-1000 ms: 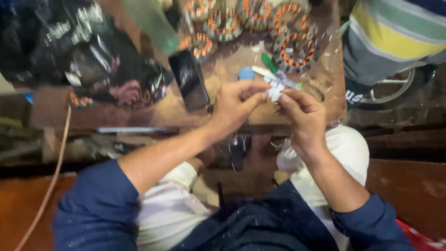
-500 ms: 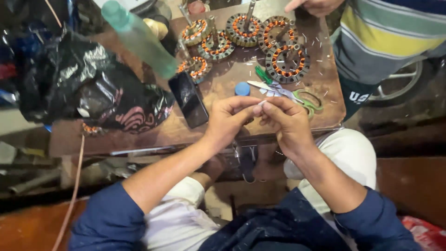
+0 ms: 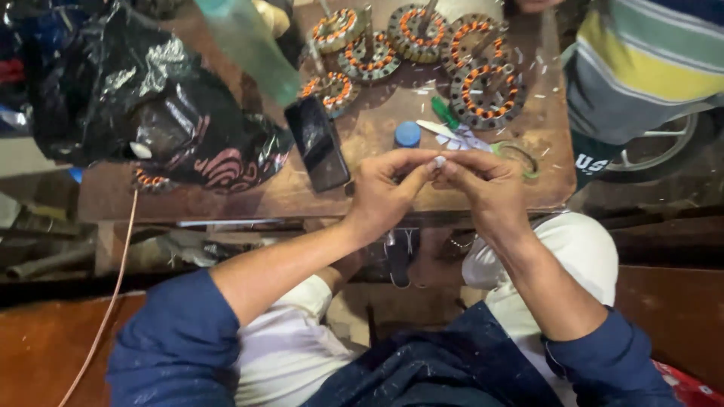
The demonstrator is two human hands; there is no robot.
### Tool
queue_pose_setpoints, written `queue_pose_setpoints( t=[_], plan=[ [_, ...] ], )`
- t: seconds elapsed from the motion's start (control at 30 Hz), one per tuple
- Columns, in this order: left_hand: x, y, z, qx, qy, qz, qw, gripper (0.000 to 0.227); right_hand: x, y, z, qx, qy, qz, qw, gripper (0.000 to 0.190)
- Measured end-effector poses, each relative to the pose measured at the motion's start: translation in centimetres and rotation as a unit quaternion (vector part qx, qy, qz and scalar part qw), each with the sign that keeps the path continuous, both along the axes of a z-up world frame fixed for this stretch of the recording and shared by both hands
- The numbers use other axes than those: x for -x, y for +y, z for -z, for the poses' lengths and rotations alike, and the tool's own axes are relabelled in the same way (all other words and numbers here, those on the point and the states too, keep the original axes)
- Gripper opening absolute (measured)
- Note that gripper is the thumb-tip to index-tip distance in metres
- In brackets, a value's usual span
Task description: The person inserts small white rectangular pieces into slots on a circular stator component using a green-handled screwdriver to push them in. The person repeats this process for multiple slots on the component.
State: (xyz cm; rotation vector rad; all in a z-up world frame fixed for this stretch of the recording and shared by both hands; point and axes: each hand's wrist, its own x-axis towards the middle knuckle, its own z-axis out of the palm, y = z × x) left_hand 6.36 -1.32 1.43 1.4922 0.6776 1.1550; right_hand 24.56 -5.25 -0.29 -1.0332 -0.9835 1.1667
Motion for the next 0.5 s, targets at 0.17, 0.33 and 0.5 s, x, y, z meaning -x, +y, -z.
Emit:
queue_pose_setpoints(
  t=[0.17, 0.33, 0.5],
  plan=[
    [0.0, -0.4, -1.2, -0.032, 0.065, -0.038, 0.997, 0.016, 0.9, 0.6, 0.4, -0.03, 0.051, -0.006, 0.998, 0.009],
    [-0.1, -0.4, -1.5, -0.109, 0.06, -0.072, 0.99, 0.02, 2.7, 0.1, 1.4, -0.047, 0.011, 0.09, 0.995, 0.015],
    [0.0, -0.4, -1.5, -0.128, 0.071, -0.099, 0.984, 0.014, 3.7, -0.8, 0.1, -0.065, -0.062, 0.099, 0.991, 0.023]
  ],
)
